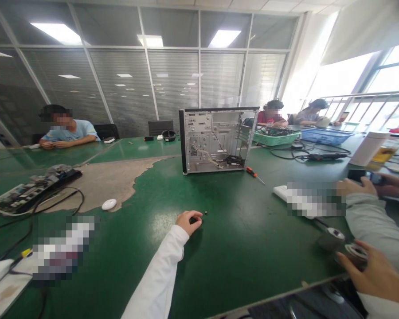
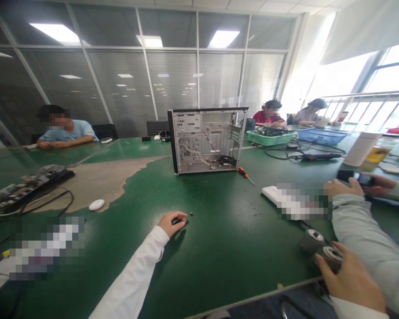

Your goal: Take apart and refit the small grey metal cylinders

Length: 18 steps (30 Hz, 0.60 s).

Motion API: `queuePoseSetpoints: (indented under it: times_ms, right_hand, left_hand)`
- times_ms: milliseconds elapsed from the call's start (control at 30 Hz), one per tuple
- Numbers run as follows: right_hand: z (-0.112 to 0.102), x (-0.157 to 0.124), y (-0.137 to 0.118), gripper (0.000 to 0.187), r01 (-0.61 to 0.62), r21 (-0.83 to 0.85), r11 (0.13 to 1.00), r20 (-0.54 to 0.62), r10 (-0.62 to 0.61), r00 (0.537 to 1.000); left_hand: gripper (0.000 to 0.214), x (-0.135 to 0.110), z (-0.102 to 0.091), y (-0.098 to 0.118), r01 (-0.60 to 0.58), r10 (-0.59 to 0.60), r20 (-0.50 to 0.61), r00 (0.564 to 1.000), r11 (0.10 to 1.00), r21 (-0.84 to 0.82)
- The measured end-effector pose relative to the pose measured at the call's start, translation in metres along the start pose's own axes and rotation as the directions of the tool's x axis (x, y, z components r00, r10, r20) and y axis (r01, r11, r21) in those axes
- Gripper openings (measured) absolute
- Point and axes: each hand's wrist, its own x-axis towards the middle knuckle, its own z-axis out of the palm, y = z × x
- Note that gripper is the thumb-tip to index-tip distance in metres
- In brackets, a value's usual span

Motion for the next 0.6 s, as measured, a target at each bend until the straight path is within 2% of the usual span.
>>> queuePoseSetpoints:
  times_ms: [200,367,467,533,600]
  right_hand:
    - [0.006,0.017,-0.01,0.051,-0.038,-0.091,0.995,0.176,0.054,0.983]
    - [0.014,0.024,-0.023,0.046,0.018,-0.061,0.998,0.183,-0.006,0.983]
    - [0.013,0.023,-0.043,0.053,0.054,-0.04,0.998,0.07,-0.051,0.996]
    - [0.006,0.019,-0.062,0.058,0.024,-0.07,0.997,-0.12,-0.033,0.992]
    - [-0.003,0.012,-0.085,0.055,0.025,-0.083,0.996,-0.279,-0.048,0.959]
  left_hand:
    - [0.024,0.0,0.0,0.0,0.0,0.0,-0.002,1.0,1.0,0.005]
    - [0.023,0.0,0.001,-0.001,-0.008,0.008,-0.007,1.0,1.0,0.002]
    - [0.023,0.0,0.0,-0.001,-0.008,0.008,-0.008,1.0,1.0,0.004]
    - [0.023,0.0,0.0,0.0,-0.007,0.007,-0.005,1.0,1.0,0.003]
    - [0.023,0.0,0.0,0.0,-0.005,0.005,-0.002,1.0,1.0,0.0]
